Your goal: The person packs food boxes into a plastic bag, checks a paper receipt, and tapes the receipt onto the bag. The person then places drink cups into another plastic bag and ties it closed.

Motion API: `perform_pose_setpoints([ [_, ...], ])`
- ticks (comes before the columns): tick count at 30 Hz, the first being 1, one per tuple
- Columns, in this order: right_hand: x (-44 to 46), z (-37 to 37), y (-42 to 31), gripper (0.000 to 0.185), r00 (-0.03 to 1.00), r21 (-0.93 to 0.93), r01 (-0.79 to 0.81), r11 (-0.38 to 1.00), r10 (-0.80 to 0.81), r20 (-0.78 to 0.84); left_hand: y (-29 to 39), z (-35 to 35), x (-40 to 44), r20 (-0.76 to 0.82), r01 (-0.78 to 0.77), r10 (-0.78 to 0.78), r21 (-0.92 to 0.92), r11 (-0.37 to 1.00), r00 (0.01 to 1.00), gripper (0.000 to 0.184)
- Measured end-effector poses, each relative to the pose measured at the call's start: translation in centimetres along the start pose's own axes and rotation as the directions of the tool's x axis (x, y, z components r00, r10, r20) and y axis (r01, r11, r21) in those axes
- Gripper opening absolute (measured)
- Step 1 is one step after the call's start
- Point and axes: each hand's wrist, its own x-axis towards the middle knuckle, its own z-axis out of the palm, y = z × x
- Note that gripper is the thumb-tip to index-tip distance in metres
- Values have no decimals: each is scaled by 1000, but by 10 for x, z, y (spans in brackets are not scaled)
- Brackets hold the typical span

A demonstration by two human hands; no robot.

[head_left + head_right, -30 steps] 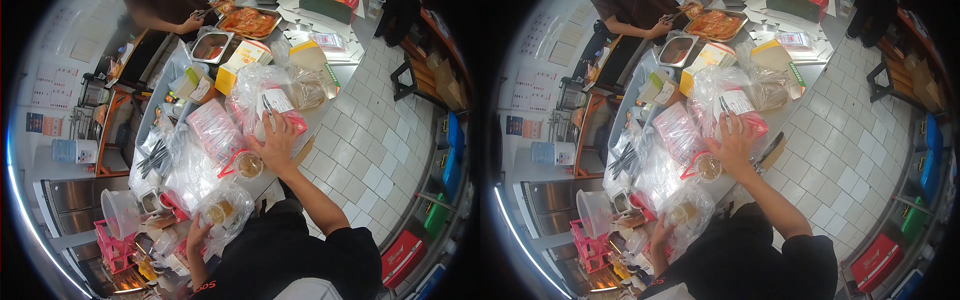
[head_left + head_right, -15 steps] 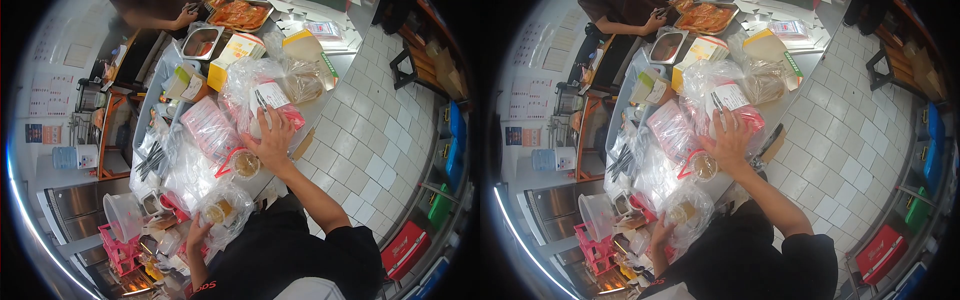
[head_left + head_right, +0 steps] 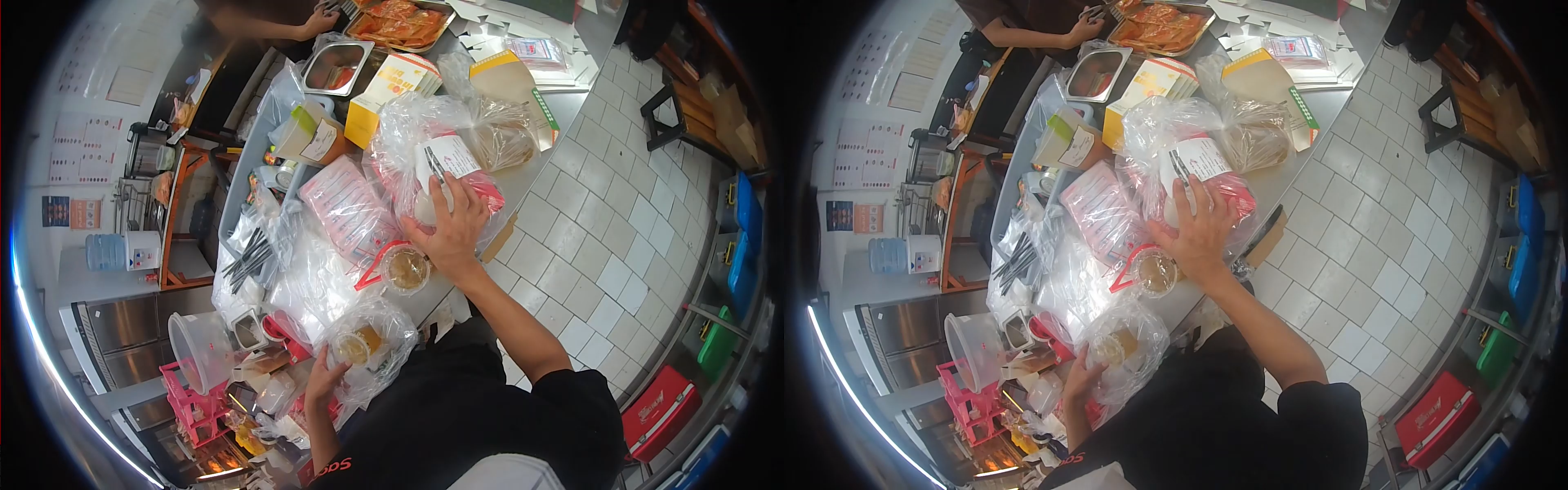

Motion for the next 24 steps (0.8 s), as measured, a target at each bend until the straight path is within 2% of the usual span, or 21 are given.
perform_pose_setpoints([
  [16,2,13,2,69,994,-1,22,1000,-22,-110,-19,-5,7,40,-33,39,-140,990,998,94],
  [20,2,11,1,70,997,-18,23,1000,-24,-78,-21,-4,4,33,-68,74,-162,984,997,95],
  [22,3,5,-2,70,997,-28,34,999,-36,-68,-26,-6,4,2,-100,101,-106,989,995,96],
  [24,6,-6,-8,71,998,-45,-12,999,15,61,-27,-6,2,-13,-144,143,-104,984,990,97],
])
